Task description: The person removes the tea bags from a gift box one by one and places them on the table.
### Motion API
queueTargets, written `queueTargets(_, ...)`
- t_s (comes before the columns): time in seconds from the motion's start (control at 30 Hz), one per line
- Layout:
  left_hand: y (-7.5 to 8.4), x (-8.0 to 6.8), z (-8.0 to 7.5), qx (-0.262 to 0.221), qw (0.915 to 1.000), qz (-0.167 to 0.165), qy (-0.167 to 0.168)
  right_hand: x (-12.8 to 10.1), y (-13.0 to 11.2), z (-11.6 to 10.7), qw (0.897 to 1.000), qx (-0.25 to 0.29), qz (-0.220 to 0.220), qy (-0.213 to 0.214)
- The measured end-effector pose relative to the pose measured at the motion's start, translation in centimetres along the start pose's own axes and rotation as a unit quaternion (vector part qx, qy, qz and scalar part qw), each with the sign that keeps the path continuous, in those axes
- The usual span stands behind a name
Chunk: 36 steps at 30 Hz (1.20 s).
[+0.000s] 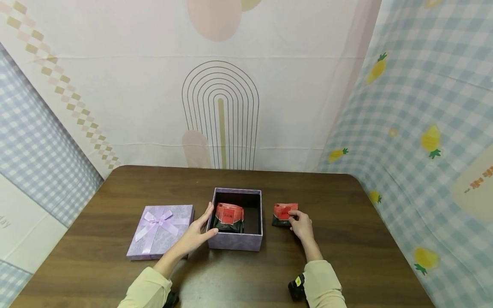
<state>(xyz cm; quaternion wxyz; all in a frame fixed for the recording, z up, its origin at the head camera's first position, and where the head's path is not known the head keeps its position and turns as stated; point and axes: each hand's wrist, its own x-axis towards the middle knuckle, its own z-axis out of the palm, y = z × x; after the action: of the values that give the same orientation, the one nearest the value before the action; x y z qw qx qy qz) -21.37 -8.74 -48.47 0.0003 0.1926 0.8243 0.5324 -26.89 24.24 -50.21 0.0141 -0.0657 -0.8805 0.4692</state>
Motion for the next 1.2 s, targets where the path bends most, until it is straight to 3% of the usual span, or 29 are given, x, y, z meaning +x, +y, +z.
queueTargets(0.2, -0.06, 0.03, 0.02, -0.004, 1.0, 0.006, 0.0, -0.04, 0.3, 0.01, 0.999, -0.04, -0.015, -0.003)
queueTargets(0.4, -0.12, -0.03, 0.05, -0.003, 1.0, 0.008, 0.0, -0.34, 0.4, 0.21, 0.989, -0.141, -0.05, 0.009)
queueTargets(0.57, -0.17, 0.02, 0.06, -0.006, 0.9998, 0.016, 0.003, -0.37, 0.32, 0.38, 0.982, -0.184, -0.031, 0.01)
queueTargets(1.2, -0.2, 0.1, 0.1, -0.005, 0.9998, 0.017, 0.006, -0.61, -0.22, 0.97, 0.971, -0.232, -0.049, 0.02)
